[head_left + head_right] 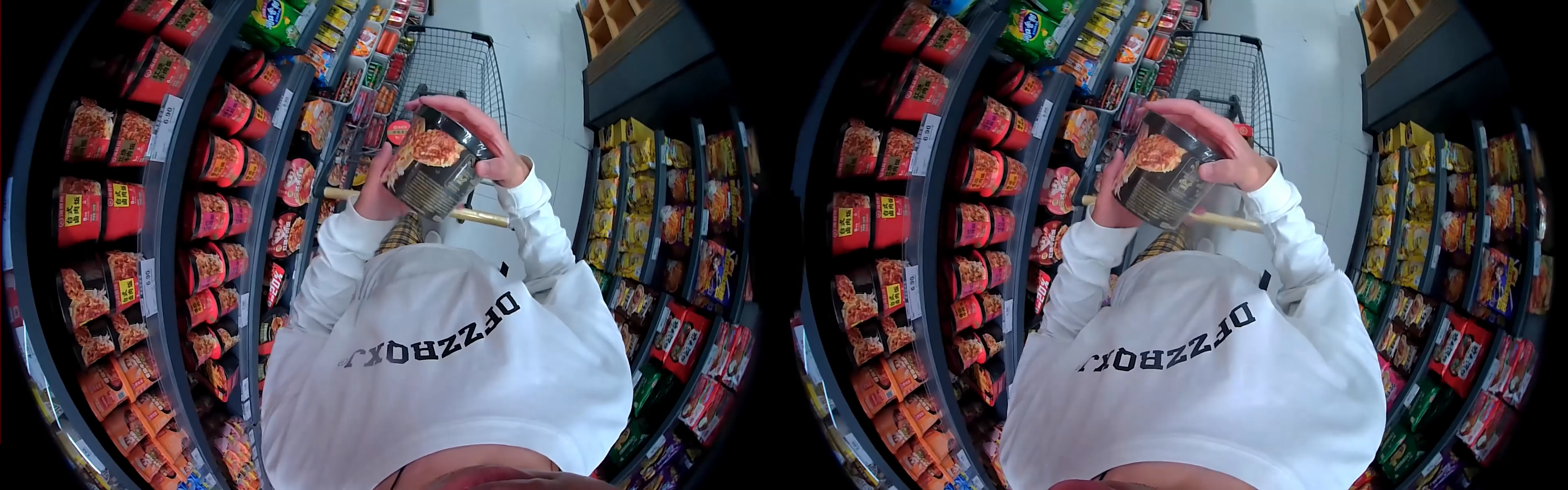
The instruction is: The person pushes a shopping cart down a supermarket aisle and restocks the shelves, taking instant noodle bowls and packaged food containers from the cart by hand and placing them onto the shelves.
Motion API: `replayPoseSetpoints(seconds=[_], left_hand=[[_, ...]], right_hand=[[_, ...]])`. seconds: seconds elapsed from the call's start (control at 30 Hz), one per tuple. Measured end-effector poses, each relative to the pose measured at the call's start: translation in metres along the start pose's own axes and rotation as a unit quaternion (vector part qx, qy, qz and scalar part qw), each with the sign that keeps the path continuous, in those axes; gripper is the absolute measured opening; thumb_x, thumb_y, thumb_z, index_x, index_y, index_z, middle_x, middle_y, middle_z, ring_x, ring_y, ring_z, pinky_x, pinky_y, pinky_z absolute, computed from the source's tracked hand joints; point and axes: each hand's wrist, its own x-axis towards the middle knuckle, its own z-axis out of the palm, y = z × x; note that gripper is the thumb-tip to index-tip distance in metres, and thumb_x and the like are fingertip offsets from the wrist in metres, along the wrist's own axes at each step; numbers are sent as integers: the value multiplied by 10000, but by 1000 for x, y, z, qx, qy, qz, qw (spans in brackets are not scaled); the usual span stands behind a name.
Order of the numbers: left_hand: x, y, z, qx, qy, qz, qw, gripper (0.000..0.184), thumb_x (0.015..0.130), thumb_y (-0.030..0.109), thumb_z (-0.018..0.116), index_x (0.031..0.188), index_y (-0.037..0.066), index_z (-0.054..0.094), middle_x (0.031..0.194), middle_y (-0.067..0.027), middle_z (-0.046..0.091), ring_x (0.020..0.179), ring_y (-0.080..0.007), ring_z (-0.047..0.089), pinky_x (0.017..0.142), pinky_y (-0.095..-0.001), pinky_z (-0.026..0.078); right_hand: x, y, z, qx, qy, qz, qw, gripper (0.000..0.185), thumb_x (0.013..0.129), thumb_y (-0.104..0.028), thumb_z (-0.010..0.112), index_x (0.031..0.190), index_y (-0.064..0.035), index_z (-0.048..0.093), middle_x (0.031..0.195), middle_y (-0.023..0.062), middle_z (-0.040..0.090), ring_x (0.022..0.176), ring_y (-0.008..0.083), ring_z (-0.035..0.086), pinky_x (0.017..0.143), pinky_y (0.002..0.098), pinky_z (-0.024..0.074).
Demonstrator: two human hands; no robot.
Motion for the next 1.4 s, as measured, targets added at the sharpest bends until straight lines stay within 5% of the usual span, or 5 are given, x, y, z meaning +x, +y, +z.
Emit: replayPoseSetpoints(seconds=[0.1,0.3,0.57,1.1,1.4], left_hand=[[4,17,6,-125,-164,-48,977,758,967,598,475,1499,73,347,1449,-136,497,1329,-261,498,1089,-424,429],[37,51,-2,341,166,331,864,841,915,280,698,1528,13,188,1444,-136,417,1250,-230,503,1041,-360,440],[56,90,-29,316,108,352,875,790,916,127,646,1536,-21,180,1445,-187,409,1284,-244,485,1048,-374,437],[73,85,-105,292,209,301,884,819,907,92,695,1539,-12,185,1394,-143,492,1170,-199,578,944,-321,501],[45,110,-46,467,381,389,697,757,826,-38,709,1475,-49,320,1218,-161,607,1062,-224,632,973,-358,494]], right_hand=[[30,-1,-7,32,-51,-29,998,911,787,-492,712,1477,2,381,1497,164,438,1351,263,454,1140,401,337],[60,11,1,-99,126,87,983,717,969,-140,583,1547,4,184,1441,161,432,1264,224,509,1040,344,435],[121,47,6,45,189,107,975,615,987,-164,612,1487,11,301,1310,96,559,1157,116,550,999,285,453],[176,97,-14,-226,131,122,957,613,886,-294,740,1305,72,483,1168,207,657,1065,237,661,902,335,519],[195,86,8,-57,50,-34,997,781,799,-160,804,1416,24,363,1373,167,480,1302,276,486,1101,398,377]])
